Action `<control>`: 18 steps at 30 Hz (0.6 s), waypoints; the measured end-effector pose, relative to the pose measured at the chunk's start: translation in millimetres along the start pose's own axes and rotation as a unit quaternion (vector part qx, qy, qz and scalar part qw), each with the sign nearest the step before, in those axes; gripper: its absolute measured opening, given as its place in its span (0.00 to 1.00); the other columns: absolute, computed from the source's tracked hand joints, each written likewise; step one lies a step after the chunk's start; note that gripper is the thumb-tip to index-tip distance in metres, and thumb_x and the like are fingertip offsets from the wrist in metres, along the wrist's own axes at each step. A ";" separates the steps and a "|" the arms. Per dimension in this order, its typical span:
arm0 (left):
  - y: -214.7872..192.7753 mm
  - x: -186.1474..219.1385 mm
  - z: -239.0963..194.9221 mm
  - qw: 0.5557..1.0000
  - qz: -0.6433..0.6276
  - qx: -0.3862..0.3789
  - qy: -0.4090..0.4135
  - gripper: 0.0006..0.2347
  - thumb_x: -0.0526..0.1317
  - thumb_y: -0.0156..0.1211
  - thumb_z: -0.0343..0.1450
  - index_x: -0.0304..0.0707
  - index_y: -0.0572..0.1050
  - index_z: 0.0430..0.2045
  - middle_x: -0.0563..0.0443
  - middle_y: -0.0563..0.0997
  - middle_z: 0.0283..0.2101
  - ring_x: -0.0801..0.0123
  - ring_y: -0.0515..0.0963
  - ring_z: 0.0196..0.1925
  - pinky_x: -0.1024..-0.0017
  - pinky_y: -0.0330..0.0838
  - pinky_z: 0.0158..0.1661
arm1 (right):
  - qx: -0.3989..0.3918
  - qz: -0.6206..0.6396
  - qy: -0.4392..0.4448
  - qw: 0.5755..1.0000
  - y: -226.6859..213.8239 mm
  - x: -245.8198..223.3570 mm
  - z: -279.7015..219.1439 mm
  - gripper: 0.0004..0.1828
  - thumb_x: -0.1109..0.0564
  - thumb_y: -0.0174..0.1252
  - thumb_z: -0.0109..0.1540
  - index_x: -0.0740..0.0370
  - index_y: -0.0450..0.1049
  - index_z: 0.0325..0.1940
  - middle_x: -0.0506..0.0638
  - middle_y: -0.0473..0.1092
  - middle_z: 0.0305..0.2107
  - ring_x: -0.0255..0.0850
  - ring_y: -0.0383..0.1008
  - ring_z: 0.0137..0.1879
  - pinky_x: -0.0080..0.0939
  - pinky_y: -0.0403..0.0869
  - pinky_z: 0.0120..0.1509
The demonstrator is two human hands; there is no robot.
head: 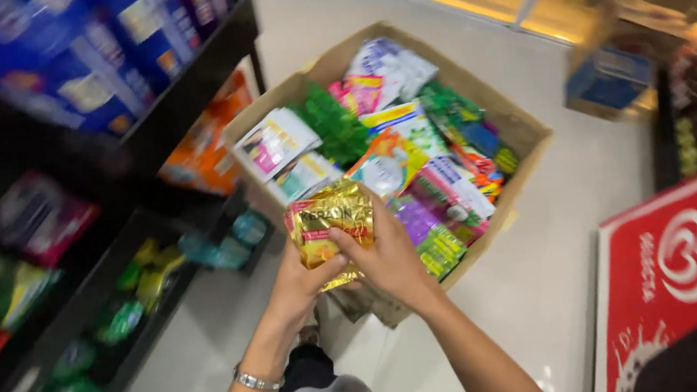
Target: Stocking small packets of toiletries onto store shelves from a cardboard box.
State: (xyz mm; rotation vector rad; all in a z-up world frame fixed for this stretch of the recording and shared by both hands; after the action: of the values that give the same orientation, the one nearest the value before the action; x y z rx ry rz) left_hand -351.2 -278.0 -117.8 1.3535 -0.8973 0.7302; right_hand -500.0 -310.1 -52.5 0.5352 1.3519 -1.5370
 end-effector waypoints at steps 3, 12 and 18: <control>-8.7 6.4 -53.5 0.997 -0.059 0.052 0.008 0.29 0.31 0.60 0.69 0.46 0.55 0.66 0.45 0.76 0.56 0.57 0.83 0.49 0.57 0.86 0.36 | -0.090 0.091 -0.004 0.992 25.7 -15.9 -21.4 0.41 0.48 0.60 0.65 0.69 0.52 0.76 0.58 0.75 0.56 0.45 0.77 0.63 0.44 0.71 0.67; -62.4 28.7 -197.6 0.965 -0.076 0.230 0.099 0.26 0.32 0.59 0.72 0.42 0.56 0.64 0.43 0.76 0.57 0.55 0.82 0.52 0.56 0.86 0.40 | -0.283 0.224 -0.042 0.932 126.3 -59.7 -56.9 0.28 0.55 0.60 0.66 0.65 0.64 0.70 0.53 0.77 0.48 0.35 0.76 0.52 0.38 0.77 0.57; -94.2 41.9 -291.0 0.917 -0.098 0.344 0.177 0.25 0.33 0.58 0.72 0.42 0.56 0.63 0.43 0.76 0.57 0.57 0.83 0.52 0.57 0.86 0.38 | -0.309 0.236 -0.061 0.919 199.6 -121.9 -95.0 0.19 0.60 0.68 0.61 0.67 0.72 0.53 0.49 0.77 0.40 0.33 0.77 0.44 0.36 0.77 0.49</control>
State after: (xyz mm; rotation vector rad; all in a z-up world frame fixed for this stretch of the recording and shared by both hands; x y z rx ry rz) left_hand -215.5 -0.8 -126.4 1.8108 -0.1962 1.1500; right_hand -301.1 -156.5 -76.3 0.3205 1.3914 -0.6838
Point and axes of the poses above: each hand's wrist, its own z-axis towards the middle knuckle, its own y-axis out of the palm, x = y × z, the point moved 3 cm from there along z, towards the middle knuckle
